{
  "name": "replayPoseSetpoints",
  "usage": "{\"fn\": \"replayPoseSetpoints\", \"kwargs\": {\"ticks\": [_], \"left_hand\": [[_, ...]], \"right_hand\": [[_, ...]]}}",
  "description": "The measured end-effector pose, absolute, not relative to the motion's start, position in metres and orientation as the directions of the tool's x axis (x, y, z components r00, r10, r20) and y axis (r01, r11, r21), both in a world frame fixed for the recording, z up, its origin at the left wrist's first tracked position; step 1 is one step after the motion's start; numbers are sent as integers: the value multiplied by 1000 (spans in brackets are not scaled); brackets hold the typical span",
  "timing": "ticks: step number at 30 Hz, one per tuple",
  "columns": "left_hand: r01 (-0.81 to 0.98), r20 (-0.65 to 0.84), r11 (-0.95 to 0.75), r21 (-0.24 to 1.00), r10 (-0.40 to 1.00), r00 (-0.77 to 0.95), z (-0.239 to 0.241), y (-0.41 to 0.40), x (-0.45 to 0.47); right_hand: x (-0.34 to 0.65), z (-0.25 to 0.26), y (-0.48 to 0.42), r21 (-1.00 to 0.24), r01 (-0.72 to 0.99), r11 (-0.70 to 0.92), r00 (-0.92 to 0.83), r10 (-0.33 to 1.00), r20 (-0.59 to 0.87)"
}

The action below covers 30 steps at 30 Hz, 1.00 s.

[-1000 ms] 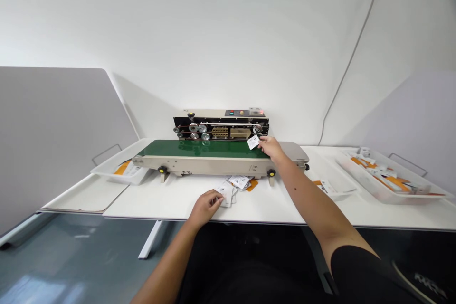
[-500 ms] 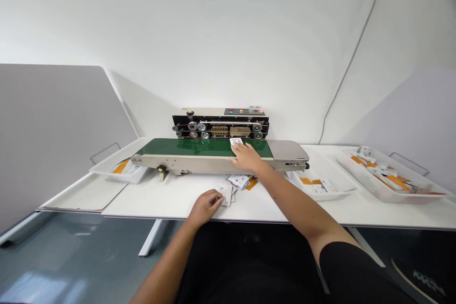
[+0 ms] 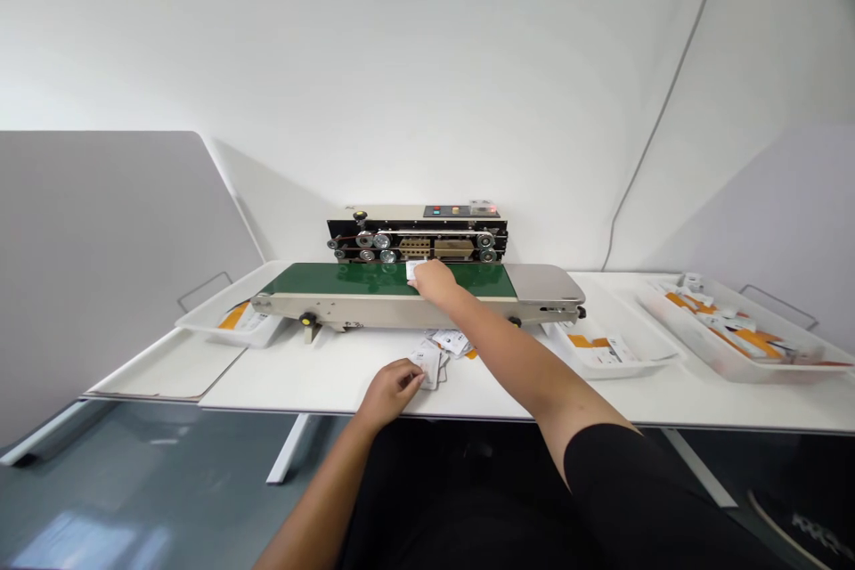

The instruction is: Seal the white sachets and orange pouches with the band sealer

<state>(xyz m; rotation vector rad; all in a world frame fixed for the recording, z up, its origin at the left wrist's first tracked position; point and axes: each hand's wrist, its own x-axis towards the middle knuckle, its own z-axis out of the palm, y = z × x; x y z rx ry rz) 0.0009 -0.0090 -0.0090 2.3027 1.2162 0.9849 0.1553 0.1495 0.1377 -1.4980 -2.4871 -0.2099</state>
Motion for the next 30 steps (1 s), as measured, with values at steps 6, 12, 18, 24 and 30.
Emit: {"fn": "replayPoseSetpoints", "kwargs": {"ticks": [6,12,18,24,30], "left_hand": [[562,410,-565,604,825,389,-12,-9,0],[543,414,-561,625,828,378,-15,-7,0],[499,441,-532,684,847,297,-16,-7,-4],[335,453,-445,831,890,57,-29,4,-10],[212,350,-351,912,936,43,-32,4,-14]], "right_hand": [[123,147,154,121,828,547,-559,795,235],[93,156,150,191,755,628,-656,717,236],[109,151,117,96,730,676,-637,624,452],[163,75,48,-673,341,656,-185,749,636],[196,18,16,-894,188,406,-306,890,340]]}}
